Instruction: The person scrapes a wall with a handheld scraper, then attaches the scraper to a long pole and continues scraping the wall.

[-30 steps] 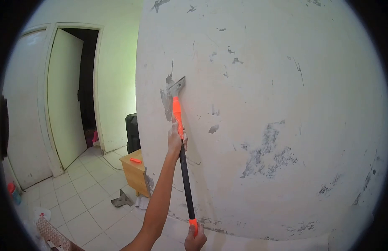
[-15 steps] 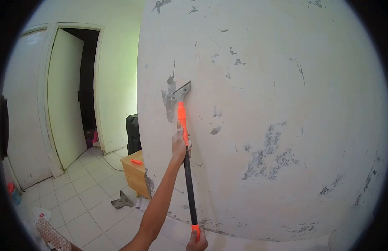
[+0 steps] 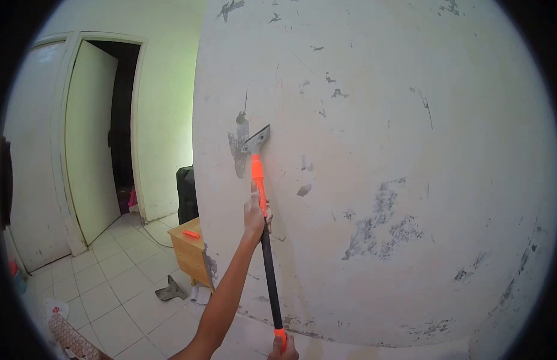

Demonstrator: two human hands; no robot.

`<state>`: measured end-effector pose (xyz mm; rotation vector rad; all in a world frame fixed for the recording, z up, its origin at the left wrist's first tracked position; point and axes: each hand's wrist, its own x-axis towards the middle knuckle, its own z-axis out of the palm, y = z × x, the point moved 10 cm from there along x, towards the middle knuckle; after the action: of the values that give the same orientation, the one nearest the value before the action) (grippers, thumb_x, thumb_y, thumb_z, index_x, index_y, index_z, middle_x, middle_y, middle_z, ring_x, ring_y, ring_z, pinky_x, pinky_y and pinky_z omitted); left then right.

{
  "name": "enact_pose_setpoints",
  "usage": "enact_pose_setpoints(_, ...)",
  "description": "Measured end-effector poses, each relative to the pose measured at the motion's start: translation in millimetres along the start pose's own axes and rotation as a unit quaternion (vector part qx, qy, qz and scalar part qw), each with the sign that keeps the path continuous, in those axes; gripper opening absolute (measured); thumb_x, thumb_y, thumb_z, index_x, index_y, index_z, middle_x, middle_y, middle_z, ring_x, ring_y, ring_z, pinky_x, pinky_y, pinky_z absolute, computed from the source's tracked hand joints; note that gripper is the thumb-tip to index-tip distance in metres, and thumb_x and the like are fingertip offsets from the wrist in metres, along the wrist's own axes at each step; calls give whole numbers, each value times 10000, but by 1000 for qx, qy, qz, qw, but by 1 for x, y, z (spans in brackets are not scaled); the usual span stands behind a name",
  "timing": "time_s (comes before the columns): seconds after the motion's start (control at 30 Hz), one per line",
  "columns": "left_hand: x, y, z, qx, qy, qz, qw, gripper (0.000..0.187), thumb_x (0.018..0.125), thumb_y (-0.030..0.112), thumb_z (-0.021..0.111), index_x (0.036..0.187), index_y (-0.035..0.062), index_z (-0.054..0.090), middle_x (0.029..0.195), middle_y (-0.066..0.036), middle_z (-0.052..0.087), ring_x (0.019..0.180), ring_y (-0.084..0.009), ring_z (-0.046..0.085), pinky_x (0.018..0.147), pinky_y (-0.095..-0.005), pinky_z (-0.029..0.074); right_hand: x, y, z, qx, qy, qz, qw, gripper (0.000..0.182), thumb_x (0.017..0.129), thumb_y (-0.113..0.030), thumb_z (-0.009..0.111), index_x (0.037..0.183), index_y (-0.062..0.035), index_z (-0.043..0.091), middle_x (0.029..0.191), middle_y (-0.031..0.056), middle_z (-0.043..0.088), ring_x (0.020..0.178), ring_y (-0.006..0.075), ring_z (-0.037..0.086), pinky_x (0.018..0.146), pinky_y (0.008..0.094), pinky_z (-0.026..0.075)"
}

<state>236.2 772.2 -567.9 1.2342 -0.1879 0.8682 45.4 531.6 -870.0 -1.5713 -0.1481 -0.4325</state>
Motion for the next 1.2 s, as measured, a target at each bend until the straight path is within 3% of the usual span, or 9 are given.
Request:
enact_pose_setpoints(0.1,15,14,-4,15,20,-4,1000,606,998,638,341,913,56,484,462,-29,425,294,-145,391,261,-307,362,8,-8,7,46,3,3,999,473,1020,-444,533,1155,-18,685,987,111,733,917,191,667,799,334,511)
enact_pose_setpoints(0.2,27,39,2,6,18,4,1000,596,1003,626,335,907,57,482,461,-33,426,294,-148,387,261,-307,363,25,-19,15,-16,-34,7,999,465,1019,-436,538,1155,-17,687,1018,125,733,948,207,678,822,338,513)
enact_pose_setpoints(0.3,12,23,1,8,12,-11,1000,579,1008,611,324,906,62,479,465,-33,422,297,-144,387,257,-306,359,19,-14,12,66,-28,-1,997,455,1018,-424,544,1144,-11,688,1023,129,732,961,221,682,828,344,515)
enact_pose_setpoints(0.37,1,9,0,2,13,-35,999,581,1006,615,332,900,64,482,459,-34,421,290,-149,378,253,-311,357,5,-11,-2,-2,-7,17,1000,458,1019,-424,544,1133,-5,690,1010,134,731,955,227,679,826,343,513)
enact_pose_setpoints(0.5,19,33,1,20,8,0,1000,620,990,658,339,906,61,483,459,-26,411,300,-137,392,251,-310,354,16,-34,1,18,-2,-15,1000,464,1018,-429,543,1142,-4,684,1019,136,727,956,229,676,831,342,511)
enact_pose_setpoints(0.63,32,55,1,-15,17,18,1000,635,987,668,336,898,57,483,461,-23,416,311,-139,408,261,-308,367,29,-51,7,-18,-46,10,999,456,1015,-426,554,1149,-10,685,1002,128,727,944,206,671,827,338,510)
enact_pose_setpoints(0.9,-2,20,-2,5,3,-39,999,634,991,660,336,915,47,482,476,-22,426,317,-139,415,270,-295,364,-2,-15,0,12,-4,27,1000,482,1014,-452,543,1169,-17,680,1005,105,729,937,187,663,829,324,504)
enact_pose_setpoints(0.97,4,32,-1,4,1,-26,1000,631,996,651,332,927,41,481,477,-24,426,312,-140,410,272,-292,362,7,-32,-4,-9,37,-30,999,473,1010,-449,557,1146,-16,694,890,74,707,841,165,635,765,320,501)
enact_pose_setpoints(1.2,-5,17,-4,-7,14,-6,1000,635,1003,635,327,912,26,481,472,-39,431,296,-151,398,276,-296,367,14,-9,-6,21,10,-7,1000,451,999,-454,582,1048,-24,708,706,-32,519,654,90,463,605,266,410)
